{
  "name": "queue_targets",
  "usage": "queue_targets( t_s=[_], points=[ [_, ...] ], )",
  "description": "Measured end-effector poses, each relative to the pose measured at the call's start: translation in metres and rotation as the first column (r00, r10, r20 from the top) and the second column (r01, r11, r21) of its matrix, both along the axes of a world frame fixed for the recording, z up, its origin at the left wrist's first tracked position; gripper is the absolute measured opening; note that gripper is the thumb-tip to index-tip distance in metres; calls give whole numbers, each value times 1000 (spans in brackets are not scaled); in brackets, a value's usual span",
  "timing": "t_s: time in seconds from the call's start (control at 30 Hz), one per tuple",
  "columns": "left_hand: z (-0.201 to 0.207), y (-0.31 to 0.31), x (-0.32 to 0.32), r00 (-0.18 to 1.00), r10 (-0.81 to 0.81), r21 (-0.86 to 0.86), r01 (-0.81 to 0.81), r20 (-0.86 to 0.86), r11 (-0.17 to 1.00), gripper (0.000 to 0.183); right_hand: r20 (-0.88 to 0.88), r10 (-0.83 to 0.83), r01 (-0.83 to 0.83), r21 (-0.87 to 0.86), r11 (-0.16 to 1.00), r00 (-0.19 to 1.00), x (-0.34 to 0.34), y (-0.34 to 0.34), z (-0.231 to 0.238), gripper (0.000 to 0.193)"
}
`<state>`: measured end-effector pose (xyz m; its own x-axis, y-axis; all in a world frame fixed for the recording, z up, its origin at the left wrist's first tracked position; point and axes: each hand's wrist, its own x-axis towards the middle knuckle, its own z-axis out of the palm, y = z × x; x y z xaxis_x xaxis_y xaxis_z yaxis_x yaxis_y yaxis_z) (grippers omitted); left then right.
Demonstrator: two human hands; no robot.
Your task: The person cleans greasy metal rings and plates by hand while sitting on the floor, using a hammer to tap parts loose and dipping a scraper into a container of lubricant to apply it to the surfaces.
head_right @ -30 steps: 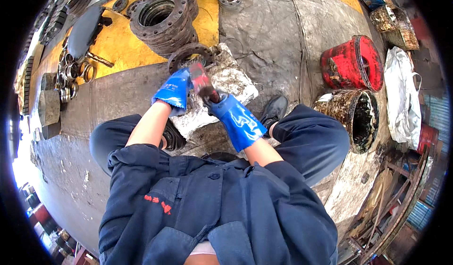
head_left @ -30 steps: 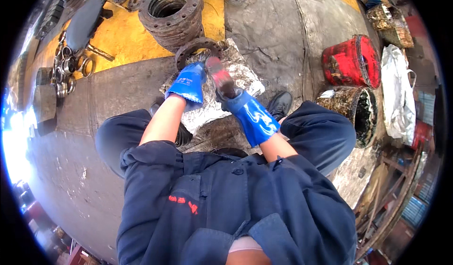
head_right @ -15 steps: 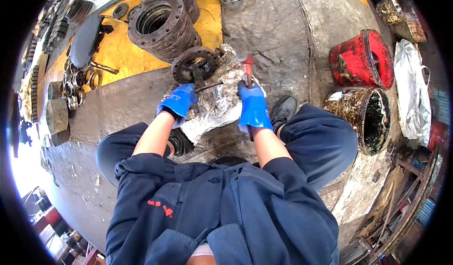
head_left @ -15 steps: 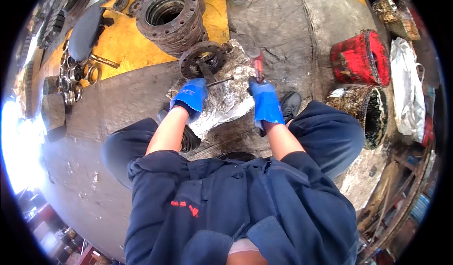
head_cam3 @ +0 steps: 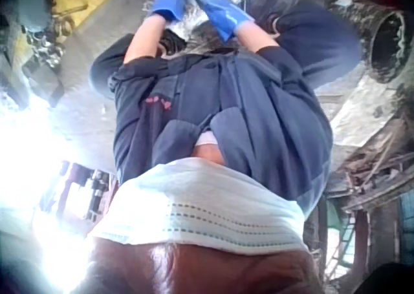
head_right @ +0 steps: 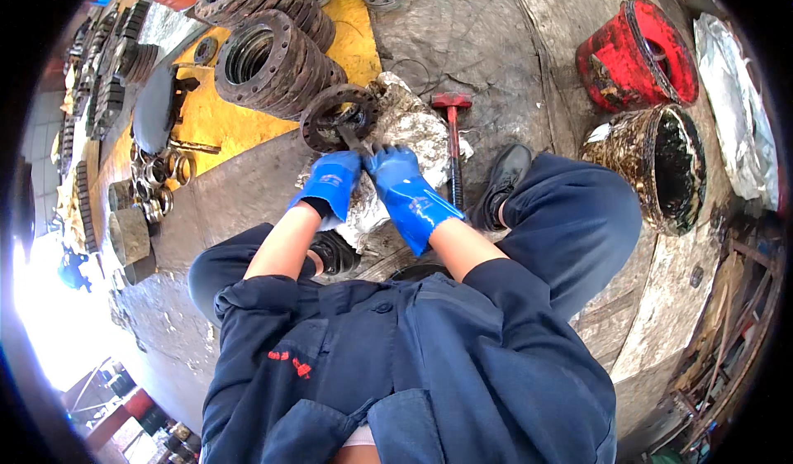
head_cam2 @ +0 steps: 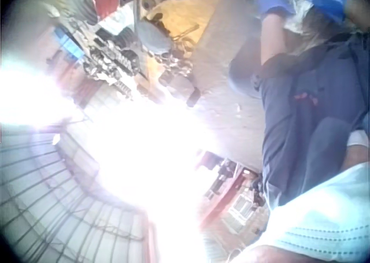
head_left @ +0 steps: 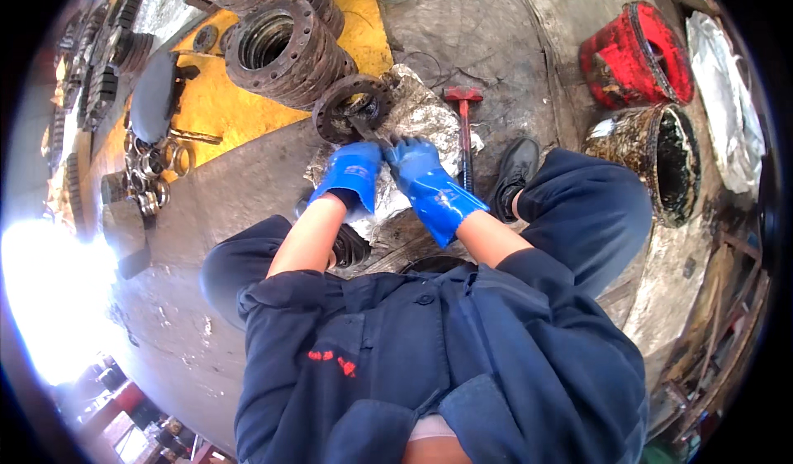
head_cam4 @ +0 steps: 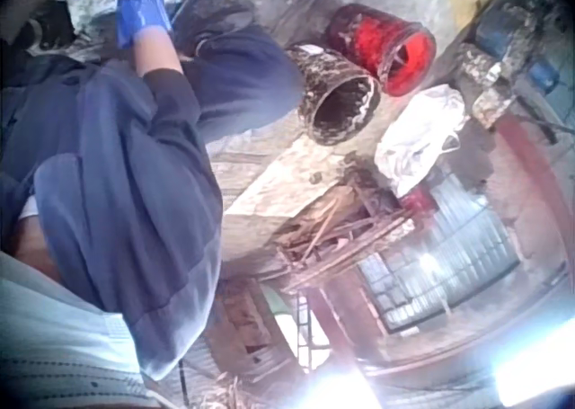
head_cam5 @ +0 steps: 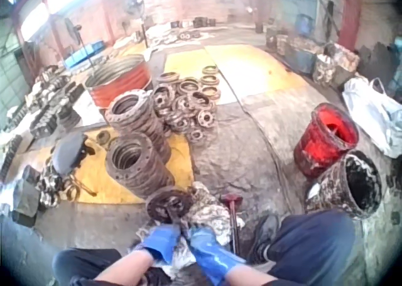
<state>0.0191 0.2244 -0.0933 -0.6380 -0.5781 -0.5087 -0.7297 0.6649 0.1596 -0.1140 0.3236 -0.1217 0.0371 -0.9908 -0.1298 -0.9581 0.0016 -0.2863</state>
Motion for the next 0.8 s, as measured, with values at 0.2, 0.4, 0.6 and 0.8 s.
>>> queue_targets(
  t_s=[0.2,0.4,0.6,0.8],
  points=[
    [81,-1,-62,995,18,86,-27,100,996,35,273,-522,329,526,784,808,-29,-17,-7,36],
    [87,-57,-31,843,330,121,-308,-425,944,53,274,-436,261,498,827,857,-77,-12,21,39],
    [25,-112,-49,804,525,189,-490,-280,851,63,244,-555,368,533,762,795,-72,-11,22,39],
    [15,-116,-84,503,864,640,-656,-26,401,54,260,-597,474,408,780,759,-76,-2,-13,35]
  ],
)
